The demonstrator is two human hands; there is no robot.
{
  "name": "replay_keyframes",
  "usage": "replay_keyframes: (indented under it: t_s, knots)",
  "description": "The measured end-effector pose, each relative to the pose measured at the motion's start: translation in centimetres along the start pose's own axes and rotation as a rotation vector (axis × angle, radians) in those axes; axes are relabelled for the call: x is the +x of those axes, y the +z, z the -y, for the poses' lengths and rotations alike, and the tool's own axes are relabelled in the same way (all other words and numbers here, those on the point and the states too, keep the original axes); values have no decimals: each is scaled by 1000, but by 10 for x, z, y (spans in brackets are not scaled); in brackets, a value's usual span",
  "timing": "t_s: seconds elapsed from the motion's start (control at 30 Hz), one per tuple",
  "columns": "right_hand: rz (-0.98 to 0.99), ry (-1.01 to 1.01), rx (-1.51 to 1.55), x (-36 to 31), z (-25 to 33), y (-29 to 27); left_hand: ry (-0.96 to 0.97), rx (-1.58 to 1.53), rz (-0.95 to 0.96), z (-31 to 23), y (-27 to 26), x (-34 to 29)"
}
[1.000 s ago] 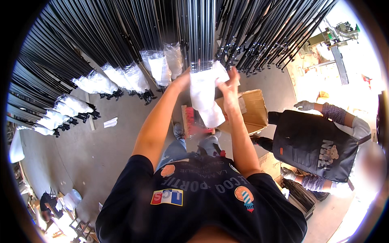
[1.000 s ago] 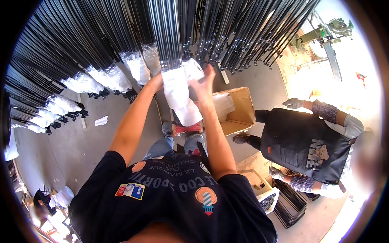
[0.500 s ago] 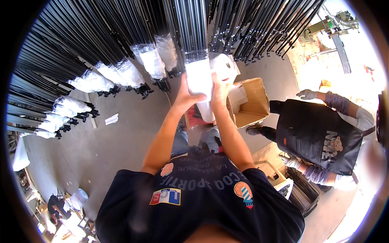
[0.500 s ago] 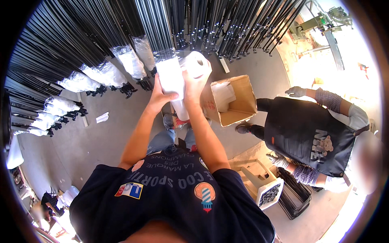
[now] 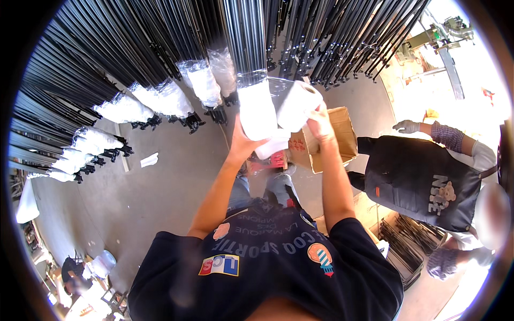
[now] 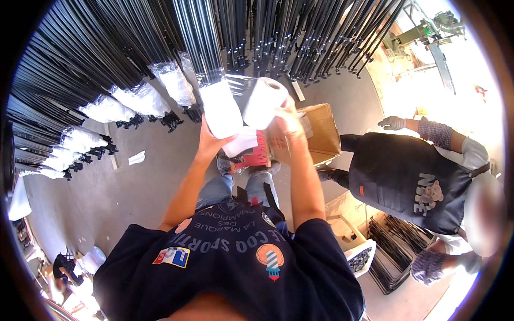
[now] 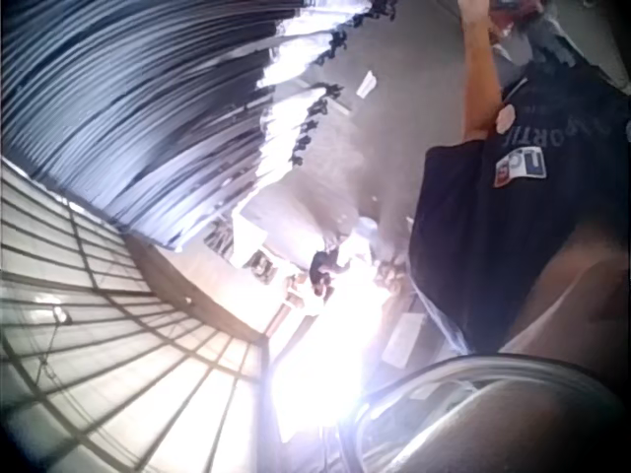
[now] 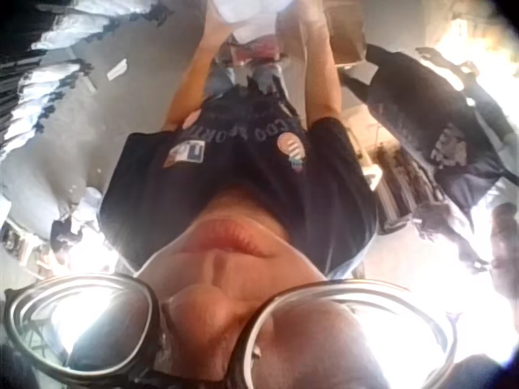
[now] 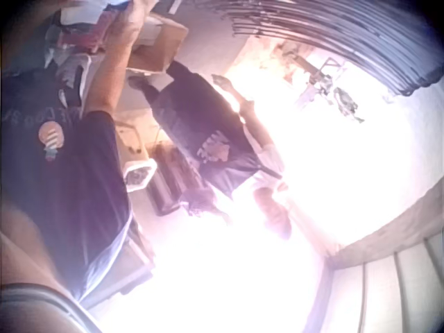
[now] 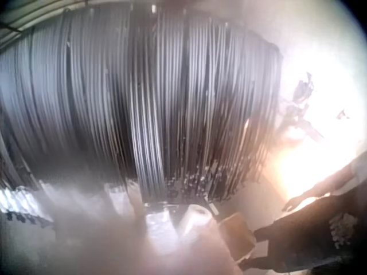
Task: The person takes white foam pieces from a box and wraps them around the ends of long black metal rods hanging on a rack.
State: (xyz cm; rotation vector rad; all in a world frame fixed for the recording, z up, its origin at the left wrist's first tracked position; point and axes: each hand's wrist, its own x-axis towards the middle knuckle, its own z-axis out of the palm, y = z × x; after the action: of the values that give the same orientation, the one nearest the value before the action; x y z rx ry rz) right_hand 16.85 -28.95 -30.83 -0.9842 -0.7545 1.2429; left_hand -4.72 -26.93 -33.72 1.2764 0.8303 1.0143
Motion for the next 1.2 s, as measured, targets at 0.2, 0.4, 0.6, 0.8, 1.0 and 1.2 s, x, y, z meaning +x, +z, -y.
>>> replay_keyframes:
  t_s: [0.2,0.4,0.6,0.8,1.0,1.2]
  knots:
    - [394,219,-337,-30,68,1,-30,104,-71,-7,-6,-1]
    - [536,-82,-1000,-51,46,92,-69,-138,-52,9,10,-5]
    - [458,122,-763,-37,34,110,-20,-463,81,19,-11,-9]
    - [431,140,-673,-43,16,109,-181,-935,156,0,-33,-37]
    - [224,119,-689,-54,7,120,-290,-603,359,-13,-50,-42]
    - [-3,1,-647,-62,-4,125,-248,-498,398,-15,-56,-27]
